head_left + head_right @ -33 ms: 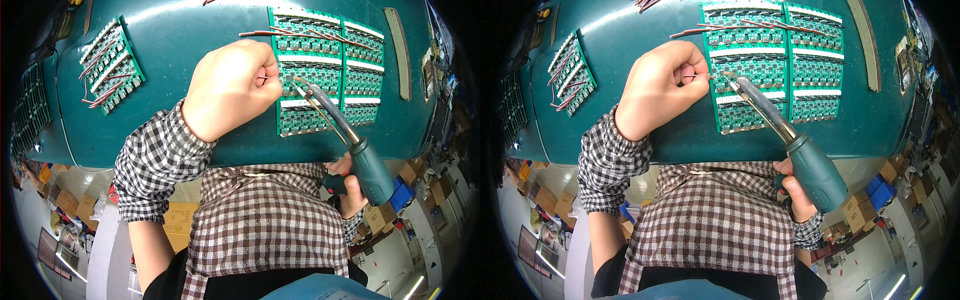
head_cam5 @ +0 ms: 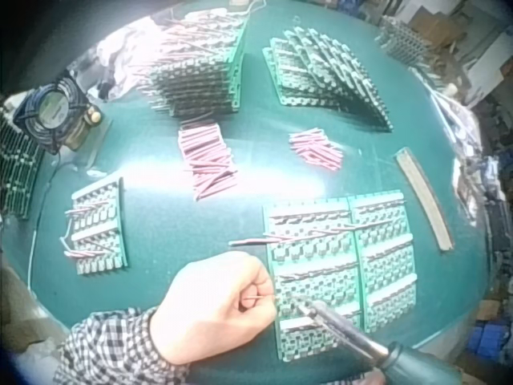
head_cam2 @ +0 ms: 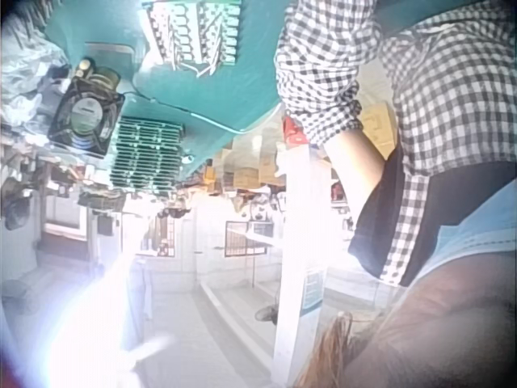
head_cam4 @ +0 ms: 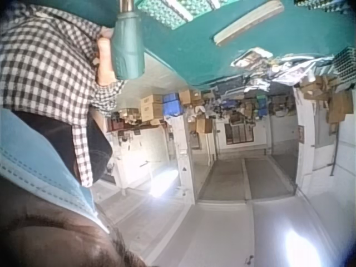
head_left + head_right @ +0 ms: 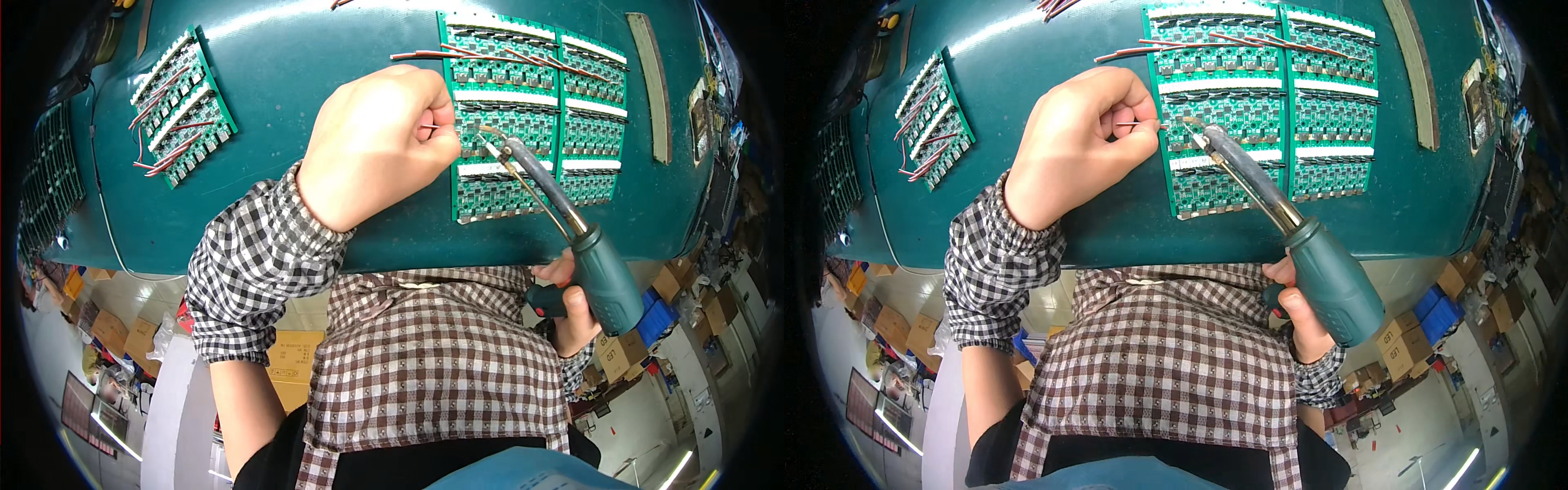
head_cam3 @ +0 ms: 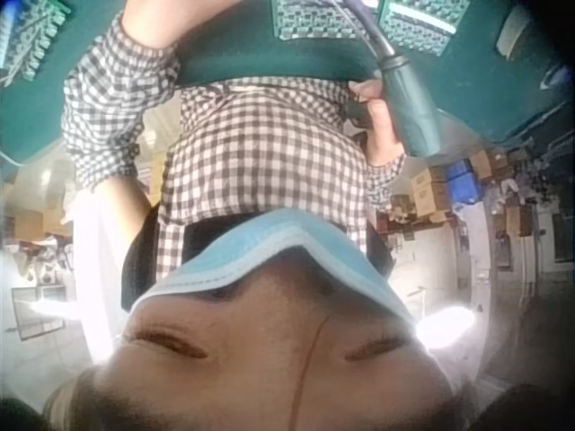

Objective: The person is soldering electronic components and wires onto a series of green circuit boards on a workbench.

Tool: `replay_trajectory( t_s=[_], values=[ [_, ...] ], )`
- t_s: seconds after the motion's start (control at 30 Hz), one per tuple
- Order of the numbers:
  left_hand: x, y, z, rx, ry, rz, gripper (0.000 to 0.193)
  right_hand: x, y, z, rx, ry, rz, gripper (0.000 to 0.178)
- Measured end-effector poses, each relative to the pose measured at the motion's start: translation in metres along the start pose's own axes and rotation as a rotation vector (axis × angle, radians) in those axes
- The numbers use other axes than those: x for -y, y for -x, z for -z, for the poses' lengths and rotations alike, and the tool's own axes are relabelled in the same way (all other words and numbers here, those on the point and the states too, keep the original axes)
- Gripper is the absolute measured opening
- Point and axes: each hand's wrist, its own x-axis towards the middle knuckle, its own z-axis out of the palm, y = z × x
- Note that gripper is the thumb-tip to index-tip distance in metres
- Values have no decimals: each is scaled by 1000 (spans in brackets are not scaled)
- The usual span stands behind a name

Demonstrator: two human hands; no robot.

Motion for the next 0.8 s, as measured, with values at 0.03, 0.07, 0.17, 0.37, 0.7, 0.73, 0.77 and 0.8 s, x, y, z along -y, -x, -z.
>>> replay_trajectory(
  t_s=[0.03, 0.07, 0.17, 0.37, 0.7, 0.73, 0.77, 0.8],
  values=[
    [0, 0, 0, -1, -3, -1, 8, 0, -1, -1, 0, -2, 2, 56],
    [0, 0, 1, 11, -11, 9, 8, 2, -2, -3, -7, -29, -10, 56],
    [0, 1, 2, 31, -37, 17, 8, 6, -2, -7, -28, -57, -27, 56],
    [-4, 8, 1, -3, -87, 3, 7, 2, -3, -4, 42, -87, -28, 54],
    [-3, 9, -2, -48, -73, -1, 6, -2, -1, -1, 66, -101, -18, 51],
    [-3, 9, -2, -49, -73, 0, 6, -2, 0, -1, 67, -102, -18, 51],
    [-3, 9, -2, -49, -69, -3, 6, -3, 0, -1, 63, -88, -9, 51],
    [-3, 9, -2, -49, -65, -6, 7, -3, 0, -1, 59, -74, 0, 51]
  ],
)
